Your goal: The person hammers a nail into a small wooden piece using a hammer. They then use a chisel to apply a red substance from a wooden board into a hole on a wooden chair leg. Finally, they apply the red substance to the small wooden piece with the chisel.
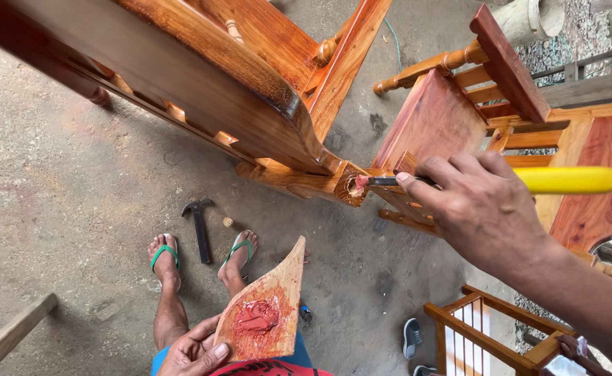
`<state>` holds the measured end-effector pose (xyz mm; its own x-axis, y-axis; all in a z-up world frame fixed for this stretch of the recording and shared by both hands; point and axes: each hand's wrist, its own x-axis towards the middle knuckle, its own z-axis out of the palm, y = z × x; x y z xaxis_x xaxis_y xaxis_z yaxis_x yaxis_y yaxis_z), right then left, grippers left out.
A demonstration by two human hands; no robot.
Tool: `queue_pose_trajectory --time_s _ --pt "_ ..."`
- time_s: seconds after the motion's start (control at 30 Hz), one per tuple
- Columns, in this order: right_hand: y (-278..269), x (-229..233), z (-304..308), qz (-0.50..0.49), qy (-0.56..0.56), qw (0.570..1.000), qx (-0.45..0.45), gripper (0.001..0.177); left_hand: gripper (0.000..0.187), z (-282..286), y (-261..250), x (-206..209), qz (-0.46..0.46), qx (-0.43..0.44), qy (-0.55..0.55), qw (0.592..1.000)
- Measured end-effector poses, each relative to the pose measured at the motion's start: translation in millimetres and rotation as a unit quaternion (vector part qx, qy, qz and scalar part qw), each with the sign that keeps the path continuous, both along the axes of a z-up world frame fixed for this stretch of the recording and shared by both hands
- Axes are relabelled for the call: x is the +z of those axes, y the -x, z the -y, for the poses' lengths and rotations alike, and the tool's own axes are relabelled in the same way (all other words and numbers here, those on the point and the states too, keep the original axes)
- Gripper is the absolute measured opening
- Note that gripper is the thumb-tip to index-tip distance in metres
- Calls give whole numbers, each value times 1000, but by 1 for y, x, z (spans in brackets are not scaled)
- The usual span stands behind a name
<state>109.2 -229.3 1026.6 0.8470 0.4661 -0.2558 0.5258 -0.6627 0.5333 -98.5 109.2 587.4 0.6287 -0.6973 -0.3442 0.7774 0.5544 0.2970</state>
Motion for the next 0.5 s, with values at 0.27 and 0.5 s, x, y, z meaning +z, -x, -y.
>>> queue_pose_trajectory --time_s 0.27,0.5 --pt "17 -12 -2 -13 -16 998 -55 43 62 -9 3 -1 -18 -6 -20 1000" --pt "34 -11 -2 -21 -91 992 -89 39 61 -6 2 11 -18 30 -39 999"
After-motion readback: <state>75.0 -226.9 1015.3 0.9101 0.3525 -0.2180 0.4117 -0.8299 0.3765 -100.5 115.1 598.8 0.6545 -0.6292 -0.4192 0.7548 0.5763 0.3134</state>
